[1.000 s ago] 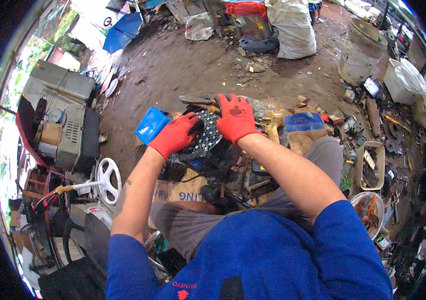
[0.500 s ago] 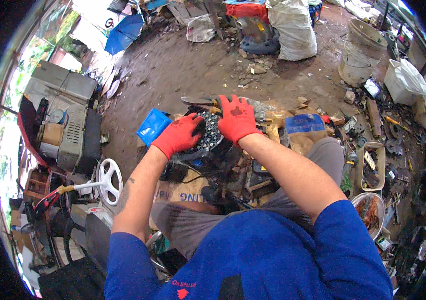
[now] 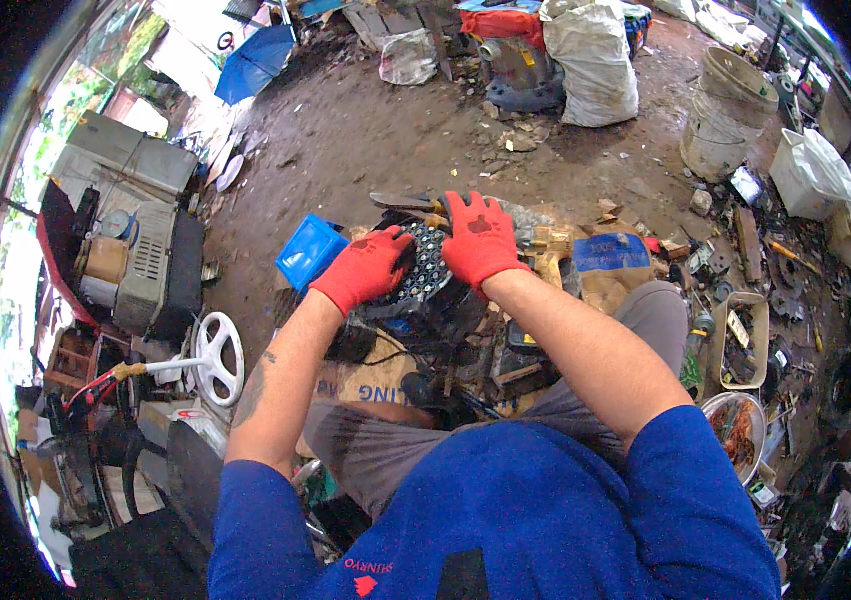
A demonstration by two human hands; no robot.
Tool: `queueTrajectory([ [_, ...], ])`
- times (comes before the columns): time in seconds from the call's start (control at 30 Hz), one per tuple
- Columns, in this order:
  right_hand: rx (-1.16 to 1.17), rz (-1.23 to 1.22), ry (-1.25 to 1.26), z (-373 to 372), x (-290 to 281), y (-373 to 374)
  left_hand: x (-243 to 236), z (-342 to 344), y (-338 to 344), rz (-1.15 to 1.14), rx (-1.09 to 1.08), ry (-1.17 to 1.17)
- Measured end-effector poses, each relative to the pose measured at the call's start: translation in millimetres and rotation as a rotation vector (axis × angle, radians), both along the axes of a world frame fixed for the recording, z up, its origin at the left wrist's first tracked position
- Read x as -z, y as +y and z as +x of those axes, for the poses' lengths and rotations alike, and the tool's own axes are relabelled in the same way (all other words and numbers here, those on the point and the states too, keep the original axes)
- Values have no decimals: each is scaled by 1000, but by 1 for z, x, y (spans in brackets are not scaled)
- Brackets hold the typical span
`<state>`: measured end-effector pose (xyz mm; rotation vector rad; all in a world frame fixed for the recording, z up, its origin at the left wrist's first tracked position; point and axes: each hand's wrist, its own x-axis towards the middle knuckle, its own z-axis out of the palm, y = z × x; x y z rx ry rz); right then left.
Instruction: The person sits on the ground and works on a circular battery pack, using pliers to cut wires and manipulate the cells. They handle the battery pack with both hands, adjusting and cutting connections while surrounded by various tools and debris.
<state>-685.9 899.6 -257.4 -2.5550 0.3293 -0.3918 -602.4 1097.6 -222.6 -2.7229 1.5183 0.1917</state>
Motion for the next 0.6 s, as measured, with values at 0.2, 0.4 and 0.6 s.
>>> queueTrajectory([
  [0.2, -10, 5, -6, 1, 0, 0, 14, 6, -7, 6, -11, -78],
  [0.4, 9, -17, -23, 2, 4, -1, 12, 8, -10, 80, -102, -26],
  [0.6, -4, -9, -18, 3, 6, -4, 3, 2, 2, -9, 33, -4],
])
